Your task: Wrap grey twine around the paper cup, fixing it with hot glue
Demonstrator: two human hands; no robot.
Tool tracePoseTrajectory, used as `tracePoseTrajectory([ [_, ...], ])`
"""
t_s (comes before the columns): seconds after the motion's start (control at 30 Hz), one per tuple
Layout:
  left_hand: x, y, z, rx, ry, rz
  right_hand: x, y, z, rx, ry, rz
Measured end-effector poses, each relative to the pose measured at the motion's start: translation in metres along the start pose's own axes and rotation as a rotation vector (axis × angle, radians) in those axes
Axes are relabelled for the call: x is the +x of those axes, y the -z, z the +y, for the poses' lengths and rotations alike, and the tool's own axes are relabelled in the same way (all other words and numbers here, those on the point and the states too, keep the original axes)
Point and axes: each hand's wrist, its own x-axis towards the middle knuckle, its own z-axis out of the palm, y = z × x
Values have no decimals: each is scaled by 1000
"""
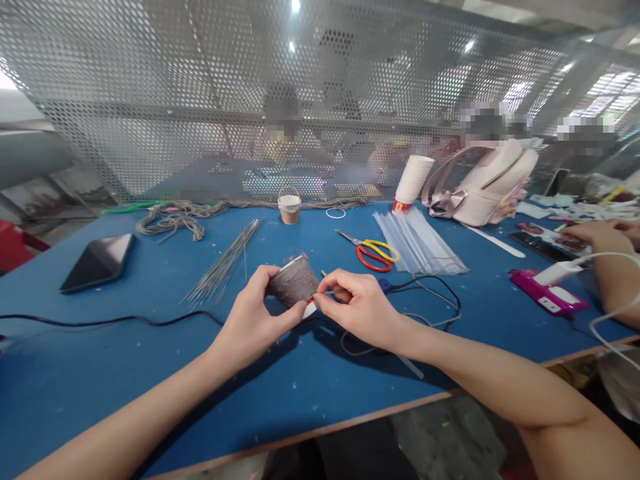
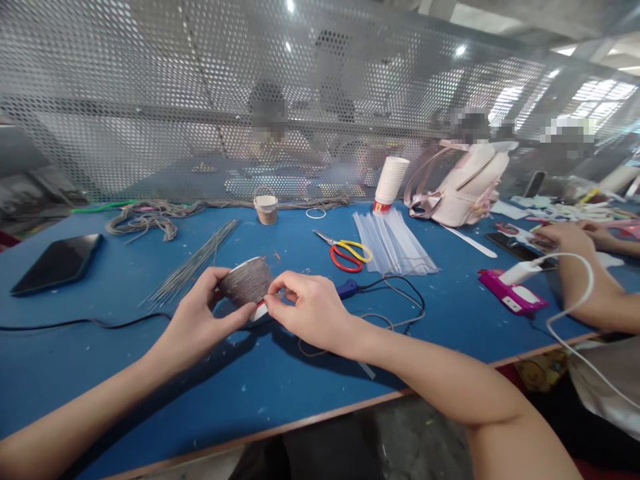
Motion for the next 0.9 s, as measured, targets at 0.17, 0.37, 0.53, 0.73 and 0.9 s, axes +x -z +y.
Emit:
tracePoseTrajectory([
  [0.17,0,1,1,29,-11,14,-1,-2,0,6,-12,10],
  [0.37,-1,1,-5,41,-14,7,-2,-3,-1,16,-34,-2],
  [0.53,-2,1,-7,35,-5,9,-2,-2,-2,40,-70,-14],
  [0.73,-2,1,-3,45,27,-4,0,-3,-2,51,-84,-10],
  [0.9,-1,1,-1,51,15,2,0,-2,-2,105,-150,-51],
])
